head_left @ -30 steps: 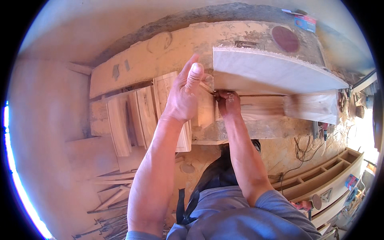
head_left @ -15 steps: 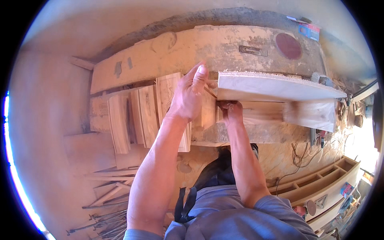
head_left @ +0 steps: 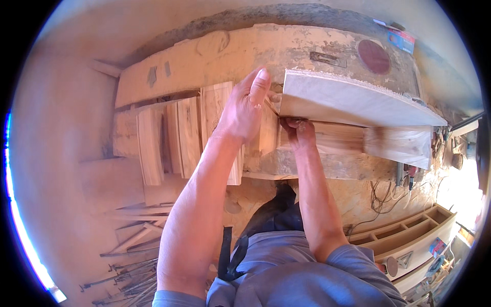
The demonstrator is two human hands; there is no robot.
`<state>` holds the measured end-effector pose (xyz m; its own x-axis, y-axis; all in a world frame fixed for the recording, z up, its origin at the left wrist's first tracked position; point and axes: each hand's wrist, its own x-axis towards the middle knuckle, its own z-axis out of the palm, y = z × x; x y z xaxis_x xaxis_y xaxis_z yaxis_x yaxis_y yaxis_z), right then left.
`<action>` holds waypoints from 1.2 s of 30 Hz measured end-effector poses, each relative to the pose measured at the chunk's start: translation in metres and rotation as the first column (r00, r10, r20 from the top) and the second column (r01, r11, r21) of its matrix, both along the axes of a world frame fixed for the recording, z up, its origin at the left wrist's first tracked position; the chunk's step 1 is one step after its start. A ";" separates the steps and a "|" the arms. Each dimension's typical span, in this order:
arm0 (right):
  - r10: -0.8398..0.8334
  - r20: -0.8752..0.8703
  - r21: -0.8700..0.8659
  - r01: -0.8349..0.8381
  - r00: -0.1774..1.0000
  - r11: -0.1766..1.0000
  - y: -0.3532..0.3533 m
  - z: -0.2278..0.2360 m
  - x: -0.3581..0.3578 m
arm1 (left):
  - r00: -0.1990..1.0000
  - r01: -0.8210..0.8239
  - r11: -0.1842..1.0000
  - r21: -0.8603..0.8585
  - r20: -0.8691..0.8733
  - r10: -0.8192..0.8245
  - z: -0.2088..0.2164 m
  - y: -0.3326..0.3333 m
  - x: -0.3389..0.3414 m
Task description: The person joins wooden panels together using a nail gun and hammer to construct a small wooden box, then attaches a thin plywood backing to the structure.
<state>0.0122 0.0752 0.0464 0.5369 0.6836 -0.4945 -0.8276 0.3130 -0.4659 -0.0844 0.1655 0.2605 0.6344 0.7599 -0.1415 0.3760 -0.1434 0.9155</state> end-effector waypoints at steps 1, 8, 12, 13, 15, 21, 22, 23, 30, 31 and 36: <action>0.010 -0.013 -0.021 -0.011 1.000 1.000 -0.001 0.006 0.001 | 1.000 -0.003 1.000 0.004 0.003 0.003 0.001 0.000 0.001; 0.104 -0.020 0.029 -0.103 0.994 0.994 -0.004 -0.016 0.010 | 0.999 -0.012 0.999 -0.037 0.037 0.013 -0.005 0.001 0.001; 0.077 -0.087 0.077 -0.070 0.993 0.995 -0.007 -0.014 0.010 | 1.000 0.015 1.000 -0.026 0.020 -0.014 -0.001 0.002 0.003; 0.057 -0.111 0.092 -0.047 0.992 0.995 -0.005 -0.008 0.008 | 1.000 0.020 1.000 -0.010 0.004 -0.020 0.002 0.002 0.003; 0.088 -0.067 0.088 -0.081 0.994 0.993 -0.007 0.005 0.003 | 1.000 0.022 1.000 0.010 -0.005 -0.022 0.002 0.002 0.002; 0.007 -0.034 0.099 -0.004 0.999 0.995 -0.002 -0.029 -0.005 | 1.000 -0.005 1.000 -0.016 0.014 0.006 0.001 -0.001 0.009; 0.004 -0.041 0.101 0.000 0.999 0.995 -0.002 -0.031 -0.005 | 1.000 0.003 1.000 -0.023 0.029 -0.002 0.002 -0.001 0.010; 0.011 -0.047 0.111 -0.005 0.999 0.994 -0.002 -0.035 -0.004 | 0.999 0.012 0.999 -0.030 0.044 -0.011 0.003 -0.001 0.011; -0.023 -0.046 0.045 0.025 0.999 0.999 0.001 -0.009 -0.011 | 0.999 -0.032 0.987 -0.157 -0.010 0.030 0.003 0.001 0.009; -0.036 -0.051 0.029 0.037 0.998 0.999 0.001 -0.009 -0.010 | 1.000 -0.029 0.985 -0.169 -0.005 0.029 0.004 0.001 0.010; -0.089 -0.063 0.060 0.093 0.994 0.994 0.003 -0.035 -0.013 | 0.989 -0.136 0.984 -0.120 -0.083 0.126 0.019 -0.011 0.019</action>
<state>-0.0006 0.0777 0.0113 0.5692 0.6636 -0.4854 -0.8201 0.4156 -0.3934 -0.0649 0.1546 0.2796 0.5147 0.8092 -0.2834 0.4517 0.0250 0.8918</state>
